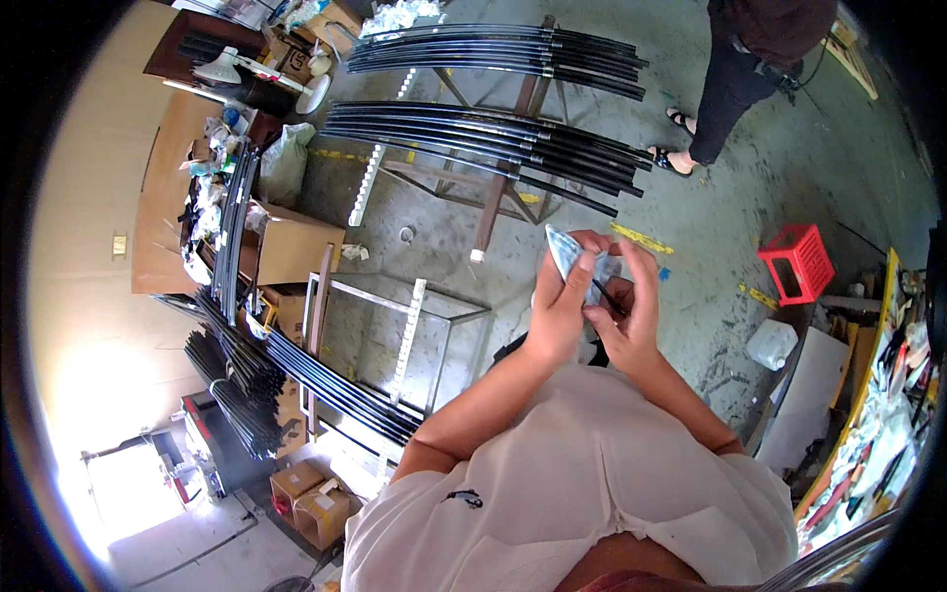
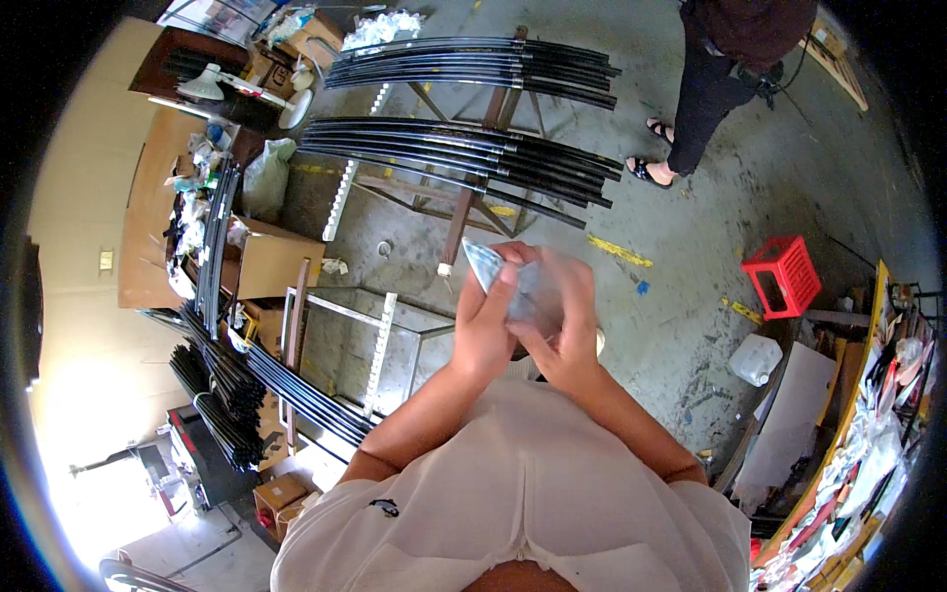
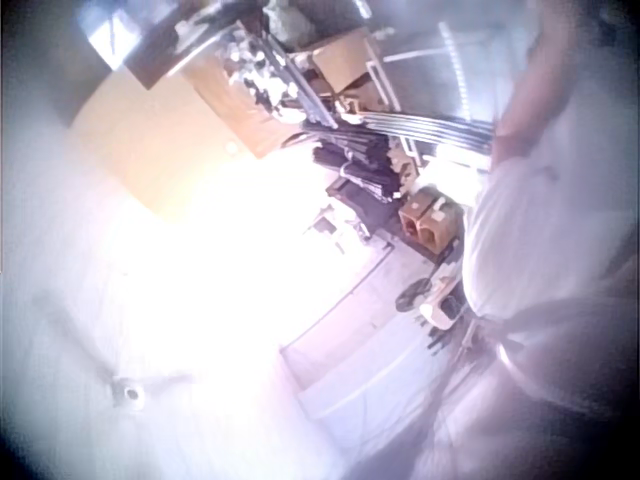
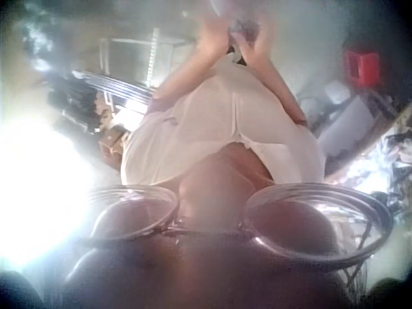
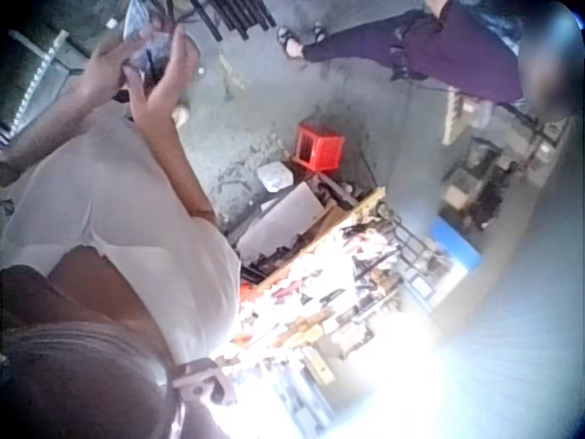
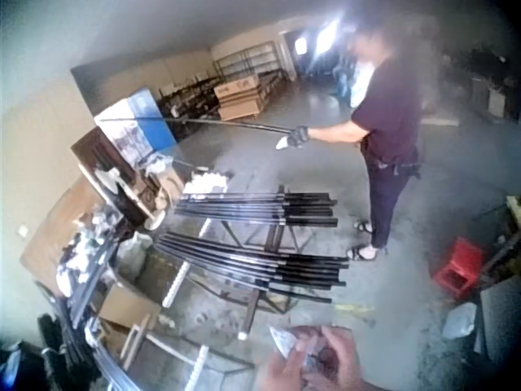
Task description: The person picks up long dark poles from a rack, wipes them with a cloth, and places them back on a different rack.
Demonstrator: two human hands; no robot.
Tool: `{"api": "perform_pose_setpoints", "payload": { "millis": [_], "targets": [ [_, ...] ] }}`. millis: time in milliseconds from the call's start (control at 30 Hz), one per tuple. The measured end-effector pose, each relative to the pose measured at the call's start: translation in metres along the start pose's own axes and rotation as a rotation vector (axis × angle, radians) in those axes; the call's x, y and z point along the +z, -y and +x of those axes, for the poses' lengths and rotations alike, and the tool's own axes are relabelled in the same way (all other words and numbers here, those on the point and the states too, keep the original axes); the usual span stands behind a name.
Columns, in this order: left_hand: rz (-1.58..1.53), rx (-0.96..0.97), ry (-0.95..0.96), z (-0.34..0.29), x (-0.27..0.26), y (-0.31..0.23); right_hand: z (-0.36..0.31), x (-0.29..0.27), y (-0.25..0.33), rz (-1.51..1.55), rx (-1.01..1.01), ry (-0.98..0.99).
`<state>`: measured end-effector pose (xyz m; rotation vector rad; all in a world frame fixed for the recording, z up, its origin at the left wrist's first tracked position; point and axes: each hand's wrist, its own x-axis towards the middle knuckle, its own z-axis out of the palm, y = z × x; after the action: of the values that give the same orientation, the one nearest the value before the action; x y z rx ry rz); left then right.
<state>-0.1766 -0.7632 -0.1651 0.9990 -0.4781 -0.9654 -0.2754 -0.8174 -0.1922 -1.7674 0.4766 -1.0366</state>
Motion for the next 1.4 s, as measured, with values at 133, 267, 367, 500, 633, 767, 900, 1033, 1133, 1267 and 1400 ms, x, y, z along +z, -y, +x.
{"api": "perform_pose_setpoints", "payload": {
  "millis": [133, 267, 367, 500, 633, 767, 900, 1033, 1133, 1267, 1400],
  "targets": [
    [-0.332, -0.328, 0.110, -0.004, -0.009, -0.006, 0.005, -0.001, -0.007, -0.109, 0.082, 0.068],
    [-0.142, -0.302, 0.197, -0.010, -0.016, 0.014, 0.009, -0.004, -0.017, -0.153, 0.127, 0.069],
    [-0.224, -0.395, 0.304, -0.011, -0.038, 0.043, 0.003, -0.003, -0.026, -0.248, 0.184, 0.041],
    [-0.195, -0.457, 0.321, 0.016, -0.079, 0.096, 0.008, 0.000, -0.025, -0.282, 0.280, 0.075],
    [-0.375, -0.692, 0.192, 0.058, -0.151, 0.194, 0.019, -0.001, -0.029, -0.251, 0.369, 0.096],
    [-0.147, -0.865, -0.109, 0.117, -0.196, 0.278, 0.036, -0.001, -0.032, -0.266, 0.396, 0.095],
    [-0.049, -0.860, -0.495, 0.175, -0.205, 0.341, 0.042, -0.001, -0.044, -0.230, 0.450, 0.053],
    [-0.211, -0.786, -0.566, 0.211, -0.210, 0.370, 0.032, -0.003, -0.059, -0.219, 0.474, 0.033],
    [-0.309, -0.727, -0.565, 0.227, -0.207, 0.377, 0.028, -0.006, -0.066, -0.209, 0.464, 0.017],
    [-0.368, -0.635, -0.461, 0.220, -0.202, 0.361, 0.029, -0.011, -0.063, -0.227, 0.446, 0.004],
    [-0.334, -0.535, -0.417, 0.164, -0.186, 0.299, 0.020, -0.022, -0.056, -0.203, 0.488, 0.010]
  ]
}}
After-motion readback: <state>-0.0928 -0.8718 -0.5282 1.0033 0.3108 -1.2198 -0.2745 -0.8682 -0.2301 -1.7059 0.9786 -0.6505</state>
